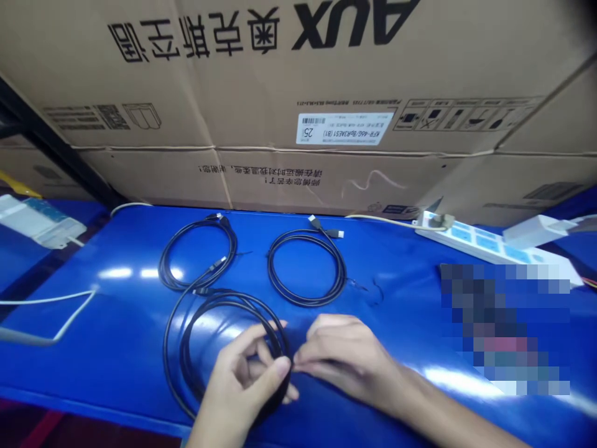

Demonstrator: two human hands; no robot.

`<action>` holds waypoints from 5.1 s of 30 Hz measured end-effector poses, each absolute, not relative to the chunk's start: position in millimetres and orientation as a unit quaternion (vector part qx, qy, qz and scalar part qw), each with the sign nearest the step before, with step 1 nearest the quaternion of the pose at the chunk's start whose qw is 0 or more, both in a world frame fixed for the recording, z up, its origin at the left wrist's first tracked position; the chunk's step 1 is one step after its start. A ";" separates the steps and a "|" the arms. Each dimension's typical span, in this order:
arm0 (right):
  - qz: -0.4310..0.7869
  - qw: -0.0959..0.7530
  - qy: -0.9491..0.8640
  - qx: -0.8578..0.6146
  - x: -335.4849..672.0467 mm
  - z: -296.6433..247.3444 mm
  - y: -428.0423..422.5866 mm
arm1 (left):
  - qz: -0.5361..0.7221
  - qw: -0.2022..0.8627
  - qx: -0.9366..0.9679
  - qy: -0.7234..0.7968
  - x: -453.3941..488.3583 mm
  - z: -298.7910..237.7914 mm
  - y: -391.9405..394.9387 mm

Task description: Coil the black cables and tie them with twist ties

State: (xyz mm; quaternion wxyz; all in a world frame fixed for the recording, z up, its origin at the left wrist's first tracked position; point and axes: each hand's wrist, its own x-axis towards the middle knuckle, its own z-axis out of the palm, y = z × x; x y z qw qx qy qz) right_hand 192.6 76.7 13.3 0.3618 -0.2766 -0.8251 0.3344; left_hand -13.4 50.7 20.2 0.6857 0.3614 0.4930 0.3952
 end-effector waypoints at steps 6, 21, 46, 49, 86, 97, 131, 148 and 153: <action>0.314 0.300 -0.824 -0.365 195.6 27.5 76.6 | 0.383 0.690 0.387 0.477 -22.6 15.9 51.2; 0.853 0.150 -0.349 -0.359 183.7 28.3 74.3 | 0.397 0.655 0.426 0.482 -24.6 12.4 49.2; 0.291 0.334 -0.848 -0.290 192.9 32.1 74.2 | 0.446 0.662 0.389 0.459 -19.3 3.1 52.5; 0.467 0.345 -0.739 -0.341 187.9 30.4 73.4 | 0.451 0.663 0.377 0.463 -20.2 1.8 52.2; 0.593 0.340 -0.600 -0.416 182.3 20.4 74.8 | 0.498 0.610 0.338 0.516 -3.2 22.2 47.7; 0.332 0.377 -0.828 -0.250 190.9 14.9 73.6 | 0.489 0.623 0.345 0.504 -9.1 15.7 50.2; 0.388 0.366 -0.712 -0.456 192.0 24.7 82.2 | 0.434 0.666 0.383 0.471 -20.3 9.8 48.0; 0.619 0.360 -0.603 -0.351 191.7 17.9 85.3 | 0.434 0.677 0.395 0.444 -21.6 6.2 51.5; 0.507 0.387 -0.724 -0.263 196.7 28.2 82.3 | 0.441 0.677 0.381 0.449 -21.7 5.9 51.5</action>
